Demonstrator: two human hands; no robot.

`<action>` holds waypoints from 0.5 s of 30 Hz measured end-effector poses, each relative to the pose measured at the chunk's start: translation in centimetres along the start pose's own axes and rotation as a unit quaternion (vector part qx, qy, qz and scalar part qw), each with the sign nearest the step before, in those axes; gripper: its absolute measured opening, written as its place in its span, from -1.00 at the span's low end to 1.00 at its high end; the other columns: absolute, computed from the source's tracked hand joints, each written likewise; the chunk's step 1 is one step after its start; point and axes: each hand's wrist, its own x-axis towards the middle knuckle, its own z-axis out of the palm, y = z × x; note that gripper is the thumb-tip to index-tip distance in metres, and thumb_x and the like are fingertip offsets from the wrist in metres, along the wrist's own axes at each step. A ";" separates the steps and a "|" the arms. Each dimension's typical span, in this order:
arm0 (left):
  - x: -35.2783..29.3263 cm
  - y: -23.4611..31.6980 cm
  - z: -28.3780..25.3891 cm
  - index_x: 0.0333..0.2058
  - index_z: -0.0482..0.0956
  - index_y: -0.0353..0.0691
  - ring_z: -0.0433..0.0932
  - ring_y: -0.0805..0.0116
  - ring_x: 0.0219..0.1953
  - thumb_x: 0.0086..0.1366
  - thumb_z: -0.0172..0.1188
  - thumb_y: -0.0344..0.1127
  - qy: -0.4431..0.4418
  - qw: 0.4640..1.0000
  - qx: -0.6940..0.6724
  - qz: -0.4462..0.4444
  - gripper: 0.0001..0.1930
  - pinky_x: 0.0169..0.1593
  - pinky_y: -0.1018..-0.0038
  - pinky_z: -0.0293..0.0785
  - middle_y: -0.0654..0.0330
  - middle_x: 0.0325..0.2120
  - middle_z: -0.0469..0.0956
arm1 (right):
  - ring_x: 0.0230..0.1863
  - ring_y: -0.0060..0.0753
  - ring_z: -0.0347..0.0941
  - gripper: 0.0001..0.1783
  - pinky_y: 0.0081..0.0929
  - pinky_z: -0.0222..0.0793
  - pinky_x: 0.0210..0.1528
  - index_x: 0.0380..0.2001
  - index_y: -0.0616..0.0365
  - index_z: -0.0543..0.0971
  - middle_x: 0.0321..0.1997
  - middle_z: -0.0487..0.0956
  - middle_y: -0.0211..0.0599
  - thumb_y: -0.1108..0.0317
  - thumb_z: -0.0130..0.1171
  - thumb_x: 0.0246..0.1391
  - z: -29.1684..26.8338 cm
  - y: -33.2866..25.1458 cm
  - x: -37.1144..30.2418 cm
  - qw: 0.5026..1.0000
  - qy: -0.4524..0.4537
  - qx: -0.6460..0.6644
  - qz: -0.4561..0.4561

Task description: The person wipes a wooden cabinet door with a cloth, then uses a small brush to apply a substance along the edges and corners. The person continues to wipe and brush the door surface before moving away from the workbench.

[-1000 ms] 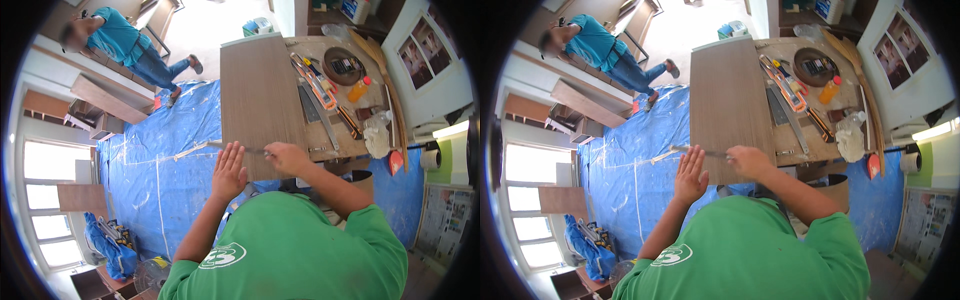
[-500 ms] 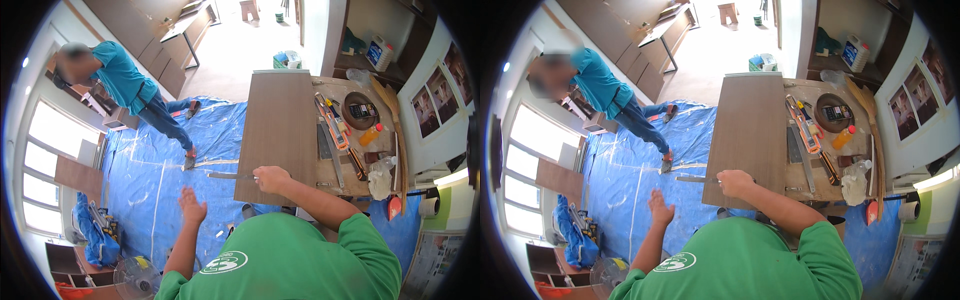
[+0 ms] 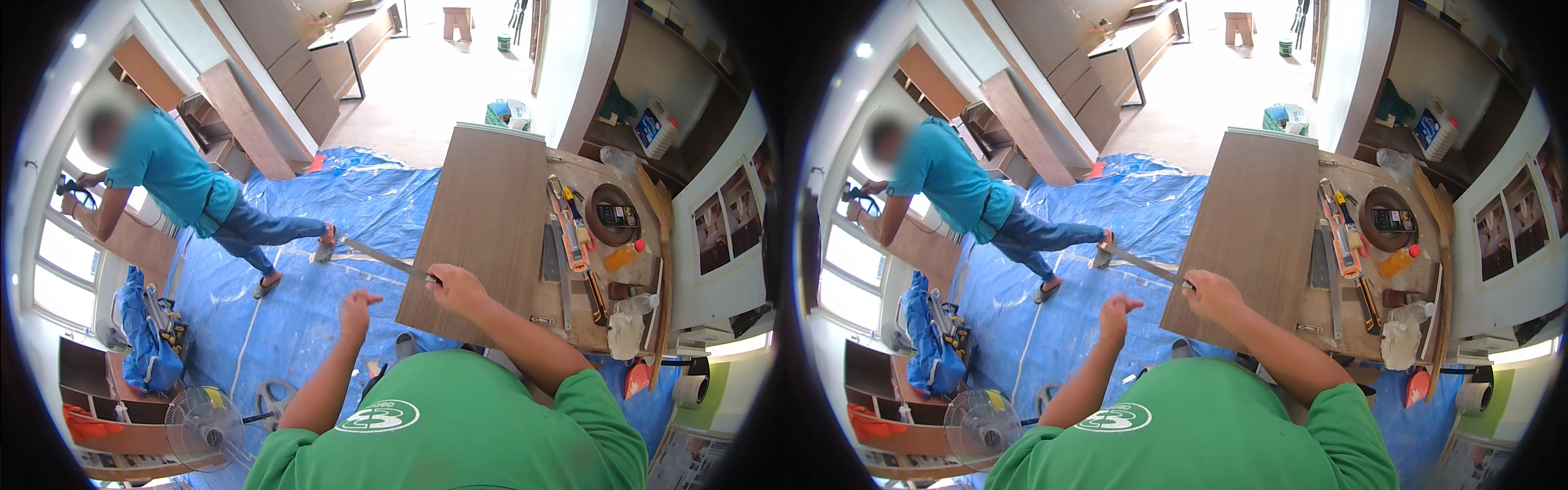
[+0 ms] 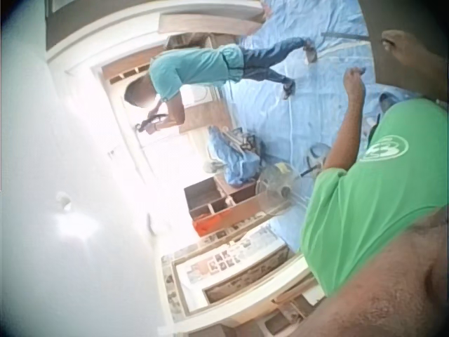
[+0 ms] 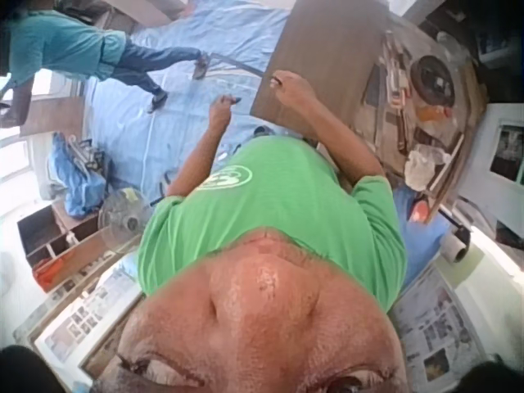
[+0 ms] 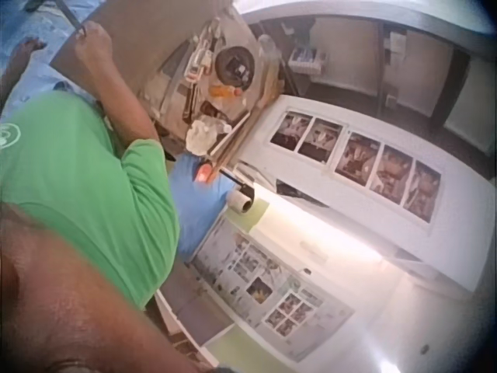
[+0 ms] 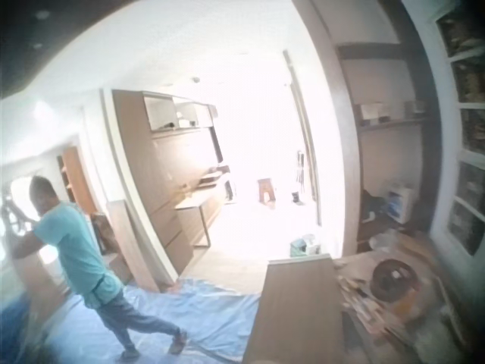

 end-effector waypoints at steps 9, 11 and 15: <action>2.0 10.5 1.1 -0.17 0.37 -0.27 0.70 0.02 -0.23 0.61 -0.25 0.04 0.146 0.871 -0.467 0.035 -0.56 -0.12 0.24 0.62 -0.17 -0.17 0.66 | -0.01 0.11 0.55 -0.70 -0.01 0.47 -0.02 -0.02 0.14 0.55 -0.02 0.60 -0.05 0.32 0.15 0.21 2.3 -1.1 -2.2 0.998 0.007 0.016 -0.065; 2.0 10.7 1.6 -0.17 0.36 -0.27 0.71 0.00 -0.28 0.62 -0.26 0.02 0.154 0.871 -0.464 0.040 -0.57 -0.13 0.22 0.65 -0.19 -0.21 0.66 | -0.02 0.12 0.56 -0.69 0.00 0.47 -0.02 0.01 0.13 0.54 0.01 0.59 -0.04 0.33 0.14 0.21 2.8 -1.1 -2.1 0.998 0.028 0.004 -0.064; 1.8 11.3 3.5 -0.19 0.37 -0.29 0.72 0.02 -0.27 0.62 -0.22 -0.02 0.119 0.879 -0.460 0.035 -0.59 -0.11 0.23 0.67 -0.17 -0.22 0.66 | -0.06 0.13 0.56 -0.72 -0.03 0.48 -0.06 -0.03 0.14 0.55 -0.05 0.61 -0.08 0.34 0.17 0.19 2.7 -0.9 -1.0 0.997 0.054 0.005 -0.063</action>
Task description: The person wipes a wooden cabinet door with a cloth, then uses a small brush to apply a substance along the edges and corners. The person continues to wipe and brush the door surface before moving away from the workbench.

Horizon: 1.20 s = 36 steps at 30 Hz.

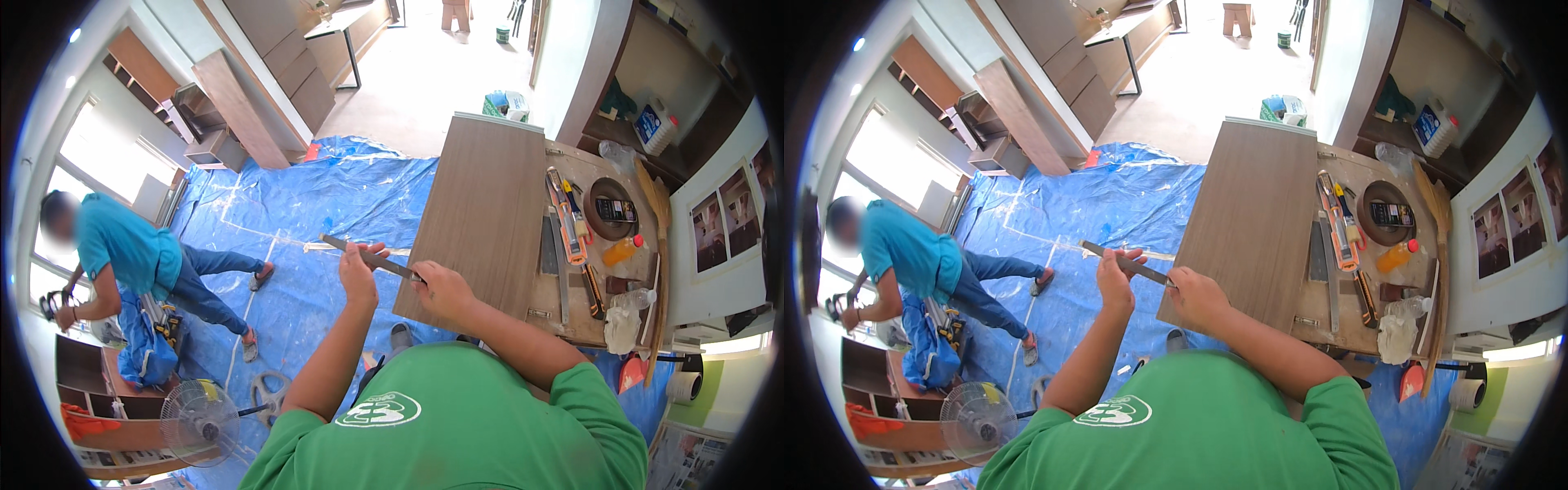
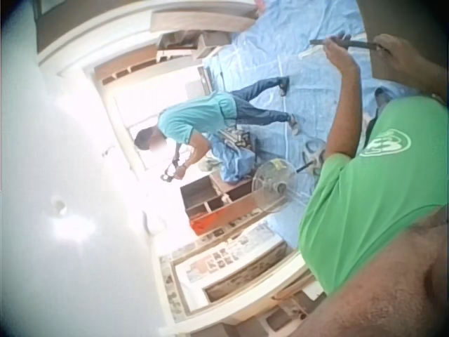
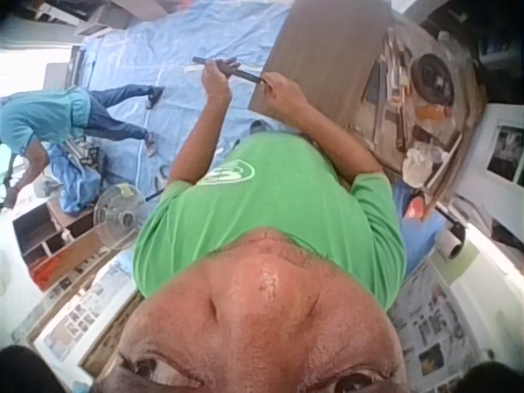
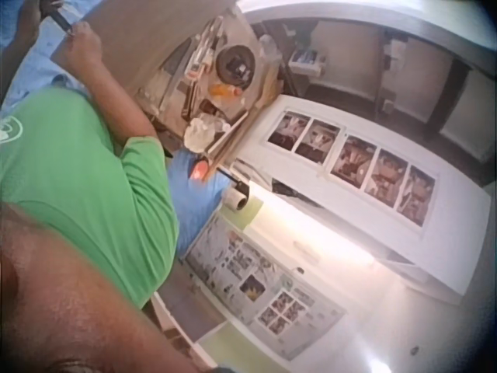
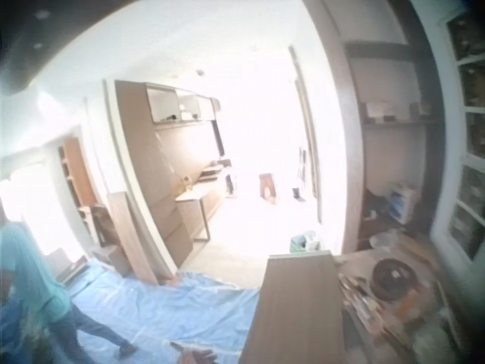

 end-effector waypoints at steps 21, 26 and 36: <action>-4.3 -9.9 -39.0 0.12 0.46 -0.40 0.68 0.19 -0.31 0.38 0.17 -0.29 -0.097 0.819 0.548 -0.144 -0.59 -0.35 0.30 0.64 -0.01 -0.32 0.64 | -0.12 0.22 0.56 -0.69 0.04 0.47 -0.11 -0.18 0.14 0.57 -0.23 0.64 0.05 0.11 0.19 0.23 -11.1 20.5 -13.5 0.874 0.337 -0.132 0.323; -7.0 -15.2 -44.8 0.27 0.44 -0.32 0.68 0.17 -0.20 0.34 0.26 -0.27 -0.272 0.640 0.706 -0.139 -0.44 -0.15 0.35 0.63 0.04 -0.15 0.67 | -0.09 0.20 0.53 -0.73 0.05 0.47 -0.09 -0.20 0.17 0.52 -0.13 0.59 -0.01 0.18 0.20 0.24 -12.4 25.5 -17.9 0.841 0.355 -0.188 0.362; -3.3 -12.5 -42.8 0.23 0.48 -0.32 0.68 0.26 -0.22 0.35 0.28 -0.20 -0.223 0.706 0.648 -0.180 -0.46 -0.09 0.38 0.60 0.03 -0.11 0.68 | -0.05 0.17 0.47 -0.73 -0.01 0.45 0.00 -0.22 0.16 0.52 -0.15 0.50 -0.05 0.23 0.30 0.15 -10.6 27.1 -16.6 0.814 0.372 -0.228 0.383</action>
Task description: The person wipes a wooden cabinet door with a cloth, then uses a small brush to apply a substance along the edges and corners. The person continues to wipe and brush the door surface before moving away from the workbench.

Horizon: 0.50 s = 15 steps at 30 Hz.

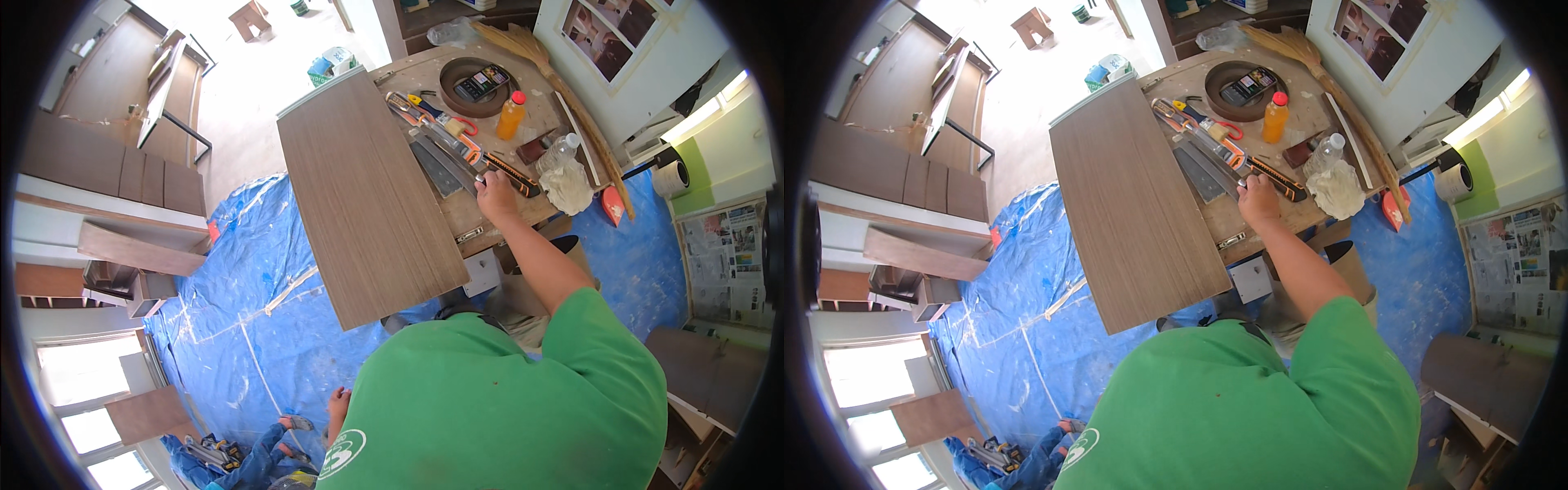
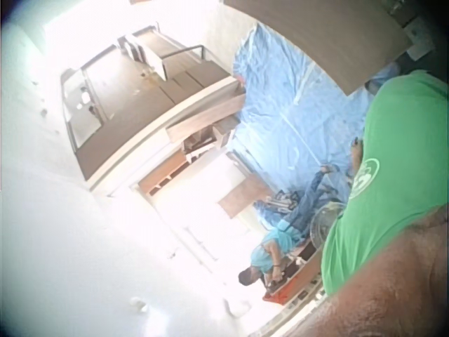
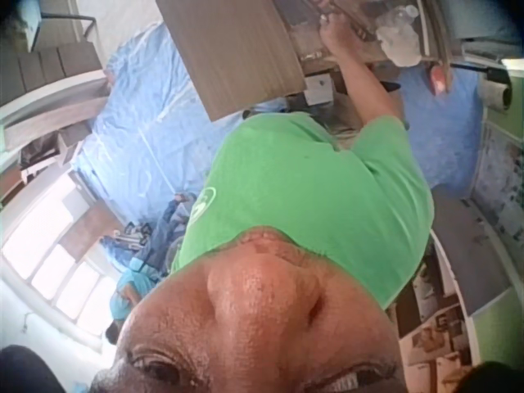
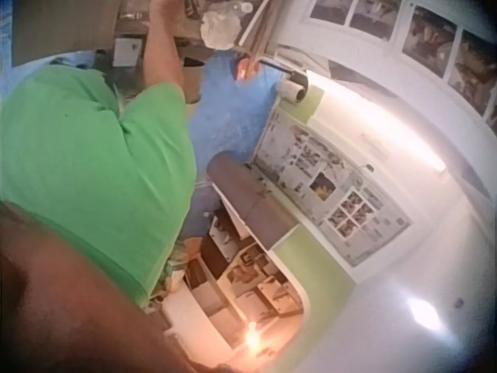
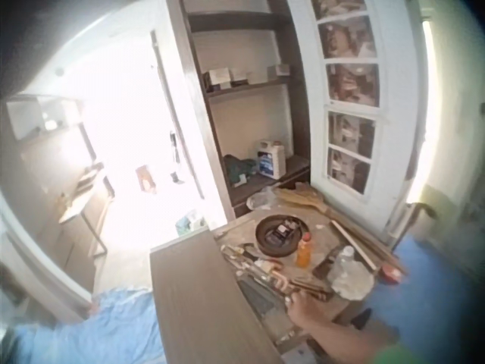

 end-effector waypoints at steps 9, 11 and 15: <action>-0.6 2.7 0.2 0.19 0.52 -0.28 0.69 0.27 -0.18 0.36 0.25 -0.10 -0.018 0.998 -0.057 -0.012 -0.48 -0.09 0.36 0.58 0.06 -0.16 0.71 | 0.12 -0.07 0.38 -0.71 0.07 0.36 0.02 -0.18 -0.01 0.55 -0.07 0.46 -0.30 0.13 0.31 0.10 -0.1 -0.3 0.0 0.995 0.013 -0.099 0.029; 0.2 -0.1 1.6 0.19 0.52 -0.21 0.70 0.18 -0.14 0.36 0.23 -0.05 -0.030 0.997 0.060 0.023 -0.48 -0.07 0.29 0.58 0.03 -0.14 0.71 | 0.09 -0.11 0.36 -0.73 0.00 0.31 0.03 -0.20 -0.05 0.57 -0.09 0.45 -0.34 0.13 0.32 0.07 -0.4 -0.3 -0.3 0.994 0.046 -0.087 -0.049; -0.7 -1.0 3.9 0.16 0.56 -0.12 0.68 0.04 -0.06 0.35 0.20 0.01 -0.050 0.988 0.131 0.063 -0.50 0.00 0.22 0.55 -0.03 -0.10 0.70 | 0.03 -0.17 0.32 -0.78 -0.10 0.24 0.03 -0.30 -0.08 0.61 -0.13 0.43 -0.39 0.13 0.33 0.01 -1.8 0.1 -1.3 0.983 -0.005 -0.116 -0.142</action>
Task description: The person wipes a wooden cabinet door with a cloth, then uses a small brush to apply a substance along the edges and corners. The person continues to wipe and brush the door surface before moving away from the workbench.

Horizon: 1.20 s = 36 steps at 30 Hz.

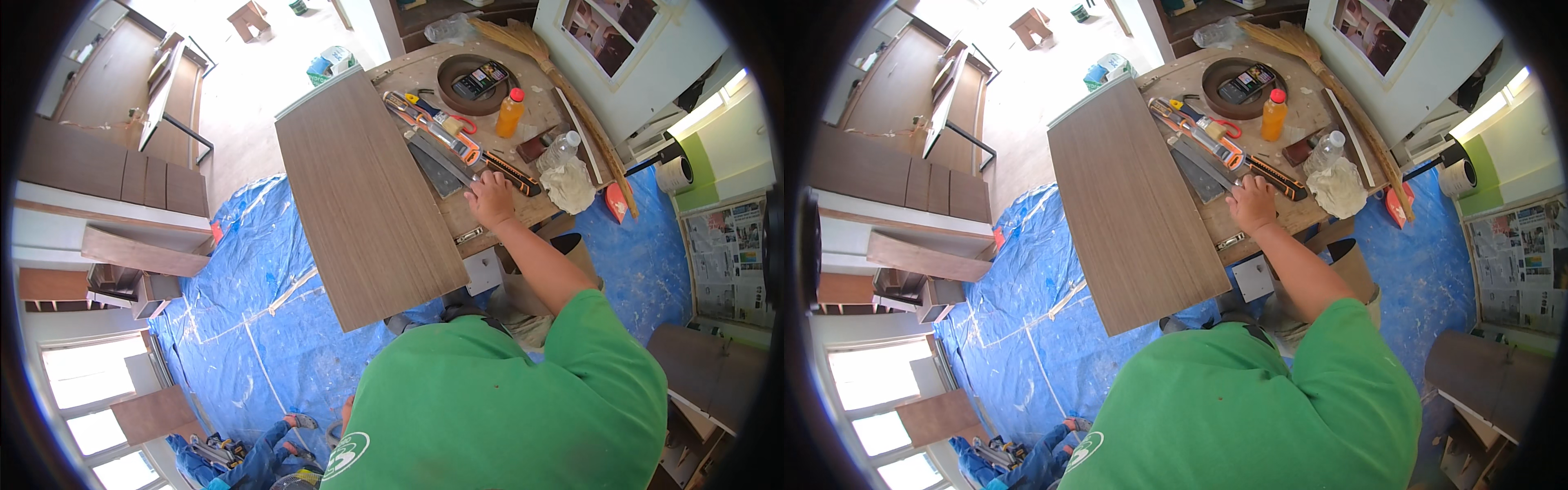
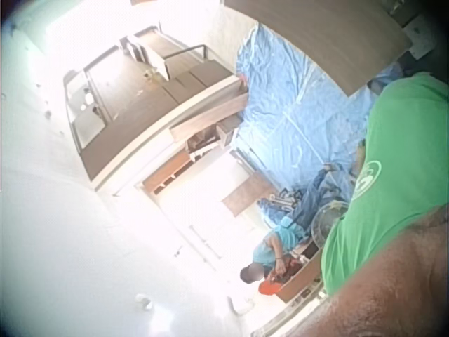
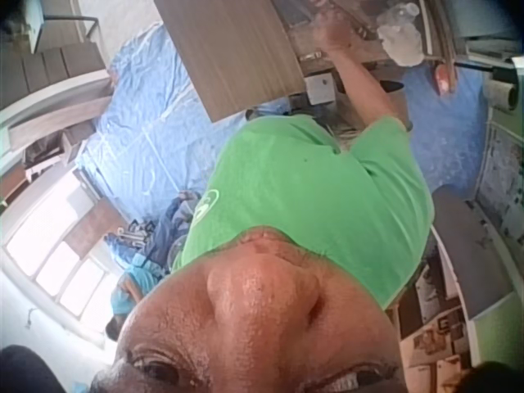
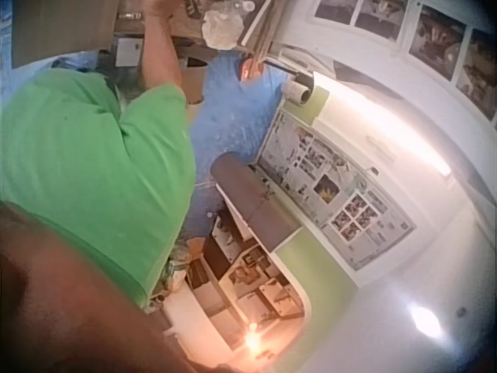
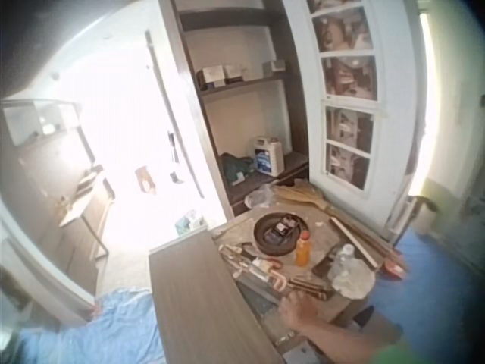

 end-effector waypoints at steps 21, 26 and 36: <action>-0.7 2.4 -0.4 0.02 0.62 -0.39 0.68 0.28 -0.05 0.48 0.15 -0.13 0.077 0.982 -0.166 -0.045 -0.60 0.01 0.37 0.57 -0.04 -0.11 0.71 | -0.33 -0.04 0.49 -0.90 -0.25 0.43 -0.33 -0.28 0.15 0.47 -0.18 0.42 -0.13 0.51 0.09 0.10 -4.9 -1.6 -1.5 0.964 0.126 0.234 -0.005; 1.8 14.6 -9.0 -0.31 0.67 -0.34 0.68 0.19 -0.23 0.54 -0.02 -0.21 0.221 0.966 -0.120 0.054 -0.63 -0.12 0.31 0.54 0.00 -0.32 0.72 | -0.45 -0.12 0.44 -0.72 -0.25 0.42 -0.29 -0.34 0.25 0.48 -0.45 0.48 -0.11 0.22 0.21 0.25 -6.6 -2.2 -6.8 0.890 -0.083 0.406 0.192; 14.2 39.6 -19.5 -0.04 0.60 -0.27 0.53 -0.02 0.11 0.36 0.32 -0.19 0.289 0.863 -0.021 0.413 -0.68 0.20 0.17 0.41 -0.03 -0.02 0.62 | -0.51 -0.64 0.17 -0.52 -0.48 0.18 -0.45 -0.50 0.21 0.45 -0.61 0.29 -0.51 0.04 0.24 0.33 -4.5 -6.7 -16.7 0.880 -0.099 0.387 0.256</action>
